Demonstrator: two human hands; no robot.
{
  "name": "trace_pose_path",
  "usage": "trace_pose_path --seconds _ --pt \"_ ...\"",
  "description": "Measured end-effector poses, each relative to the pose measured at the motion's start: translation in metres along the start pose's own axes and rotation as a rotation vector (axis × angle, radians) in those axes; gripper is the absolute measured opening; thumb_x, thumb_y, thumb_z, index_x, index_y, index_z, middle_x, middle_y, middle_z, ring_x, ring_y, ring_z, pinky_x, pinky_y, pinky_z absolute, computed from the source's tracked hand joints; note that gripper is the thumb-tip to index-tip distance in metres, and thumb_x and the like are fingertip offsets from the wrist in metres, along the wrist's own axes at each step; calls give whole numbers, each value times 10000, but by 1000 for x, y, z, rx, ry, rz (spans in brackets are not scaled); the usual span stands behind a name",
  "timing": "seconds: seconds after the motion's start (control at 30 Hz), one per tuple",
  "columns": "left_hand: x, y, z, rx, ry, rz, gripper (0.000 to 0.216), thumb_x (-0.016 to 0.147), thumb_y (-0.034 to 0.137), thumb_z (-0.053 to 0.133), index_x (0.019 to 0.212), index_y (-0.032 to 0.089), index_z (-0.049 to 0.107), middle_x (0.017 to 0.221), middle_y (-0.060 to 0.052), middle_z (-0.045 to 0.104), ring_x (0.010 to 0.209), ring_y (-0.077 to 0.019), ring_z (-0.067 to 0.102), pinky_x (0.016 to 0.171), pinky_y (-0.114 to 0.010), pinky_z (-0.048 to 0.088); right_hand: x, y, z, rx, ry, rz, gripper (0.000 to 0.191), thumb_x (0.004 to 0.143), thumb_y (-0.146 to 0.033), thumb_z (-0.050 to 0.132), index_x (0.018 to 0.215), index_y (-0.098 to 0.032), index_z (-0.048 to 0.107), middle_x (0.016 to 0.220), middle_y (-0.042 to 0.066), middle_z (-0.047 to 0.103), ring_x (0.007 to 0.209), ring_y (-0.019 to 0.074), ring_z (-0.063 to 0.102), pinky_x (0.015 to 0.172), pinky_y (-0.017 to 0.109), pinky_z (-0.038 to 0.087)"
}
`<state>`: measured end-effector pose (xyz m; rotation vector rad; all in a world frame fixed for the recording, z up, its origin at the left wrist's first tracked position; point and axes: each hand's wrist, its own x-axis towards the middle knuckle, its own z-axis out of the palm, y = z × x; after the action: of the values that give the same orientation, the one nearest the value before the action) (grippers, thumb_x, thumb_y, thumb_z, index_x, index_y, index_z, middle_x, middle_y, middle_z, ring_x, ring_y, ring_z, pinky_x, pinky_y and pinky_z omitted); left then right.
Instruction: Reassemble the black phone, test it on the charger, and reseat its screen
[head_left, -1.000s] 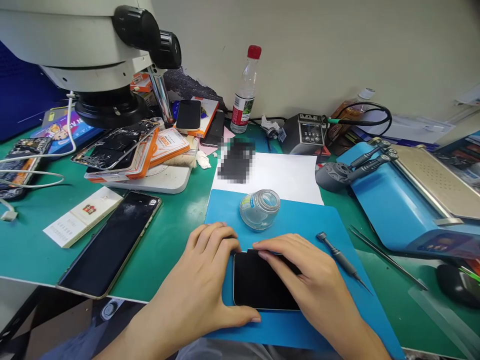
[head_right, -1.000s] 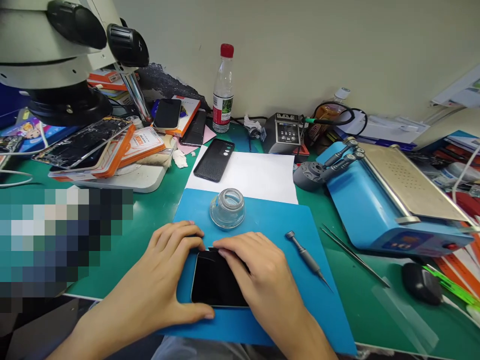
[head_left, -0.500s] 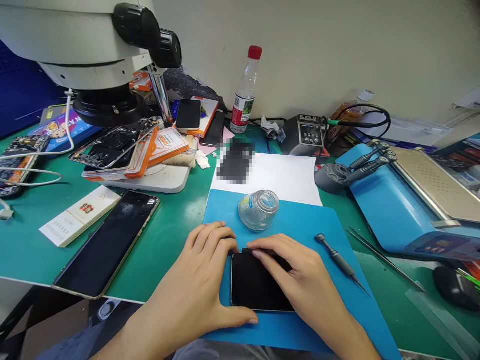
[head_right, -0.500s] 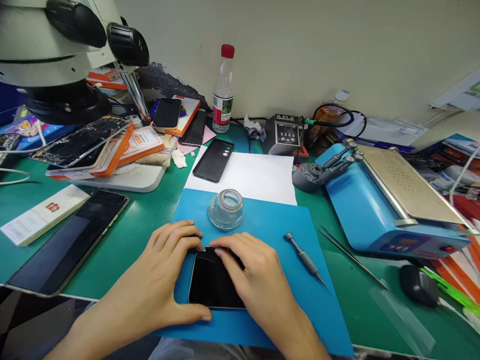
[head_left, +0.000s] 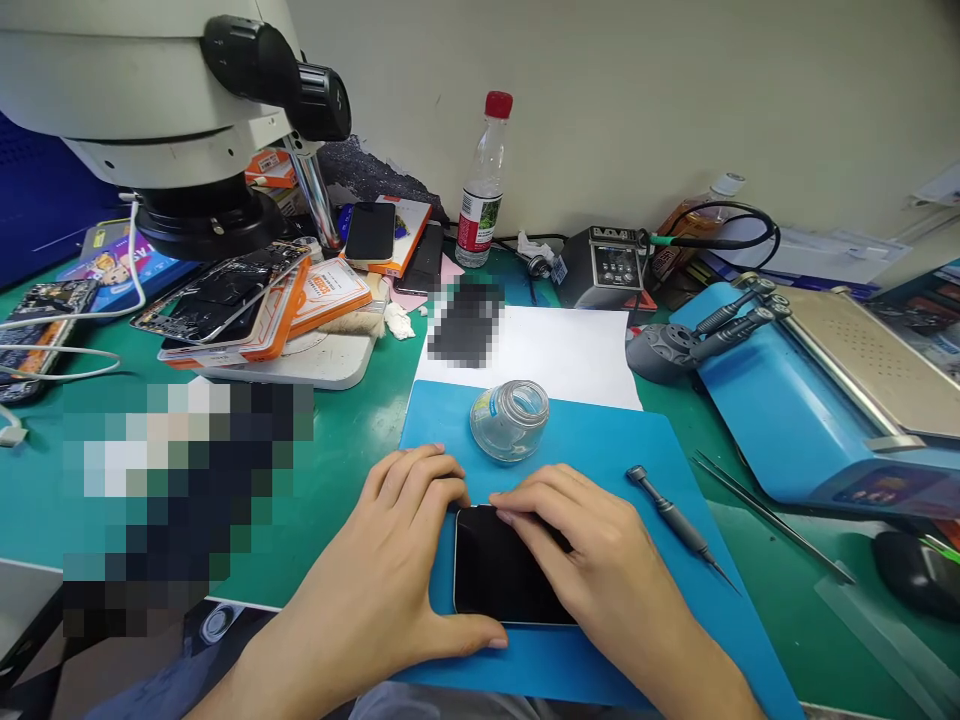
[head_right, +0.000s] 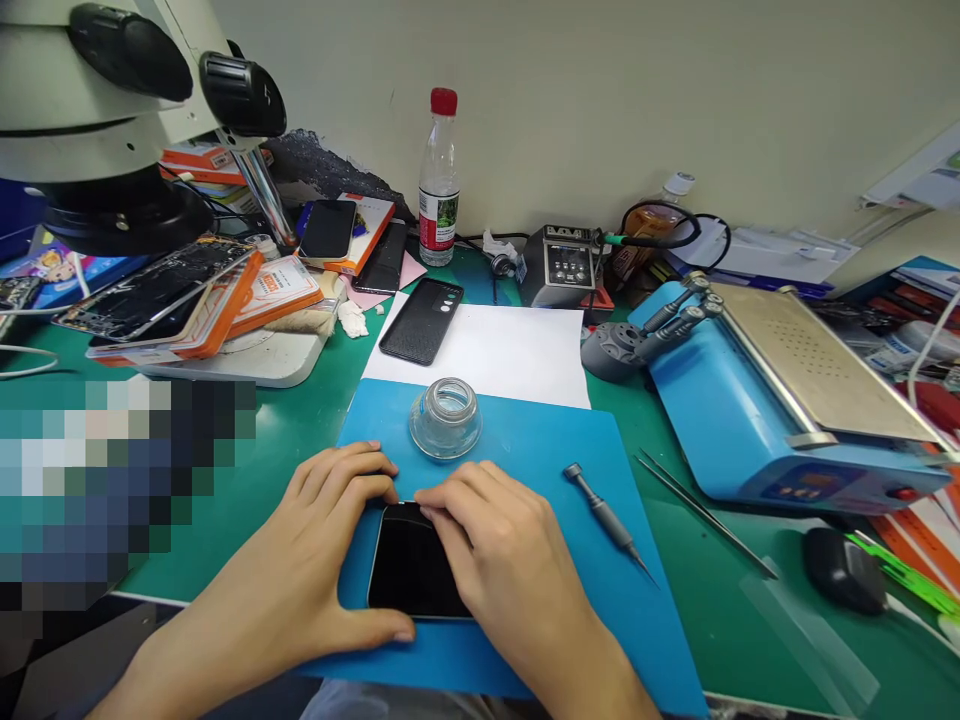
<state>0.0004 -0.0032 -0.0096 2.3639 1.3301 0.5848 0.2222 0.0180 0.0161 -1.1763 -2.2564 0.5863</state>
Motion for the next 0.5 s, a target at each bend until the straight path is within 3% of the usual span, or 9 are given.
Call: trace_pose_path --seconds 0.17,0.5 --pt "-2 1 0 8 -2 2 807 706 666 882 1246 243 457 1330 -120 569 1402 -402 440 1123 -597 411 1 -2 1 -159 -4 -75 200 1026 -82 569 1013 -194 735 870 22 703 780 186 612 706 339 460" --pt "-5 0 3 16 -4 -20 756 725 594 890 1250 255 463 1350 -113 566 1428 -418 410 1118 -615 422 19 5 -13 236 -154 237 208 963 -104 710 943 -284 812 925 -62 766 897 127 703 825 248 489"
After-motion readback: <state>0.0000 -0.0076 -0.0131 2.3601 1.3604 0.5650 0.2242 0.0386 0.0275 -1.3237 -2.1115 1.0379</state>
